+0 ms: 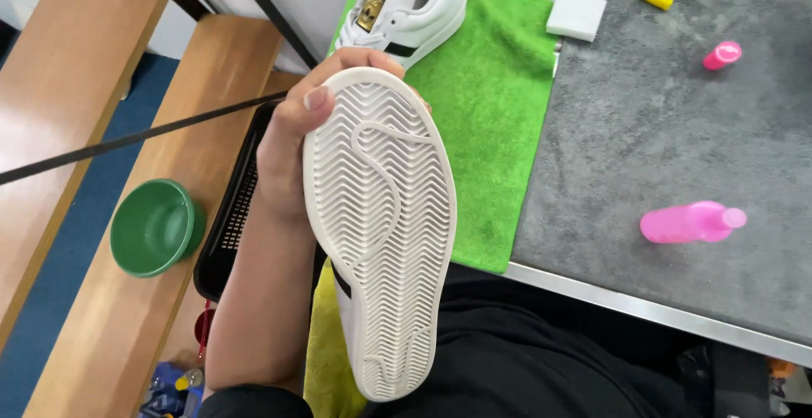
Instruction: The person scrubs the sole of a white sneaker using a small tool and a cloth, repeatedly working on the tread pattern. They occasionally pause to wipe the tool and reposition the shoe while continuing to clean the same area.
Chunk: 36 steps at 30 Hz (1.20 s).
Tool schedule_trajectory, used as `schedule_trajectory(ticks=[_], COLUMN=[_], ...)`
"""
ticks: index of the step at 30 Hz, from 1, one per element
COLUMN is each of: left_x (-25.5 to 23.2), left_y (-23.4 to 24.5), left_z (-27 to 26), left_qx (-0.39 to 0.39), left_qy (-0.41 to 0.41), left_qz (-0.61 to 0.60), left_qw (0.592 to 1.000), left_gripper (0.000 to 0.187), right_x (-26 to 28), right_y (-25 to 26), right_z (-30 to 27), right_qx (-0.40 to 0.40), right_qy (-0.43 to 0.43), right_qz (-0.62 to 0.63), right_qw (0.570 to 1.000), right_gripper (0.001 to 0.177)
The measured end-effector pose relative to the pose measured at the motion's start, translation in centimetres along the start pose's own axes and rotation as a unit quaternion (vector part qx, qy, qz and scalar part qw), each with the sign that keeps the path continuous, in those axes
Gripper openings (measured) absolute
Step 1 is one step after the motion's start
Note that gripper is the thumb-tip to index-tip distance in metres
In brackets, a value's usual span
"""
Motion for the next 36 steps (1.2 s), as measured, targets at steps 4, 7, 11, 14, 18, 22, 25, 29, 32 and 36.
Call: schedule_trajectory(ticks=[4,7,11,14,18,22,25,29,32,36], left_x=[2.4,4.7,8.1,8.6,5.8,4.6,4.5,4.3,4.6,4.4], left_y=[1.8,3.0,4.4,3.0,0.0,-1.2,-1.2,0.1,0.7,-0.2], left_z=[2.8,3.7,3.6,2.8,0.8,-1.4,-2.7,-3.2,-3.6,-3.6], left_qx=[-0.024,-0.036,-0.059,-0.061,0.006,-0.007,-0.015,-0.041,-0.041,-0.038], left_qy=[0.059,0.095,0.138,0.142,0.065,-0.001,-0.042,-0.065,-0.048,-0.014], left_qz=[0.015,-0.017,-0.023,-0.045,-0.107,-0.059,-0.021,0.023,-0.012,0.006], left_qw=[0.998,0.995,0.988,0.987,0.992,0.998,0.999,0.997,0.998,0.999], left_gripper=[0.054,0.050,0.060,0.065,0.053,0.054,0.054,0.058,0.058,0.060], right_x=[0.8,1.7,1.8,0.8,-3.0,7.5,39.2,51.5,56.7,59.7], right_y=[-1.1,-0.6,0.6,1.0,1.7,-1.1,4.4,3.1,1.6,-0.1], right_z=[-1.5,-2.2,-2.0,-4.4,-11.9,-3.3,5.2,10.8,11.8,12.9], right_qx=[-0.008,-0.006,-0.011,-0.006,0.008,0.197,0.051,-0.013,0.023,0.068], right_qy=[0.001,0.009,0.030,0.050,0.079,-0.181,-0.061,0.188,0.212,0.230], right_qz=[-0.024,-0.047,-0.082,-0.106,-0.131,-0.171,-0.241,-0.034,0.065,0.139], right_qw=[1.000,0.999,0.996,0.993,0.988,0.948,0.967,0.981,0.975,0.961], right_gripper=[0.024,0.027,0.031,0.033,0.037,0.041,0.031,0.012,0.009,0.020])
Point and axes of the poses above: each hand's wrist, its own z-axis towards the middle knuckle, its own y-axis out of the back of the hand, x = y × z, the point moved 8 cm from there along z, towards the middle knuckle, and after that the axes turned 11 degrees about x, right-handed, at the moved point
